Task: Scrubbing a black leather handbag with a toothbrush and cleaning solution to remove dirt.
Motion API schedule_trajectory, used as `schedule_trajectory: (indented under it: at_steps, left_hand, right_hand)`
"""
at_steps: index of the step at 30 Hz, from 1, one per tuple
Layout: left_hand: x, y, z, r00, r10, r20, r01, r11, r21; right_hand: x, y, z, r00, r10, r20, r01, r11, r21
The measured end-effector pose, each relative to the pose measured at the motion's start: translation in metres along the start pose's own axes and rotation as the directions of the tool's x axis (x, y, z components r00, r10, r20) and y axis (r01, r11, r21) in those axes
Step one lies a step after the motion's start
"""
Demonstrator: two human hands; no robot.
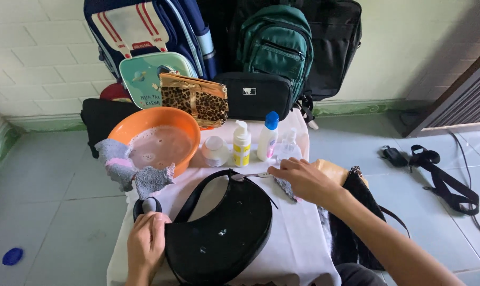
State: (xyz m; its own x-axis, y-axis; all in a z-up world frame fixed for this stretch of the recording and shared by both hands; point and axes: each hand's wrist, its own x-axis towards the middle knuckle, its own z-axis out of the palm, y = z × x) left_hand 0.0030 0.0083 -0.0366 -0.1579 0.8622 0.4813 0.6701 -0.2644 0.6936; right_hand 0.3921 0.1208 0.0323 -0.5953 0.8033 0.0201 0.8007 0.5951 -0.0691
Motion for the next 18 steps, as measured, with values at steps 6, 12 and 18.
schedule_trajectory:
  at_steps: [6,12,18]
  left_hand:
    - [-0.001,-0.002,0.000,0.999,-0.041,0.027,0.041,0.999,0.008]
    - [0.000,-0.012,0.004,0.999,0.036,0.003,-0.036,0.999,-0.011]
    - [-0.001,-0.001,0.000,1.000,-0.020,0.007,0.020,1.000,-0.002]
  right_hand:
    - [-0.059,0.001,-0.018,0.974,0.109,0.200,-0.137,0.982,0.131]
    - [-0.095,-0.032,-0.066,0.972,0.028,0.232,-0.057,0.991,0.120]
    - [-0.052,-0.059,-0.048,0.989,0.020,0.145,-0.009,0.997,-0.073]
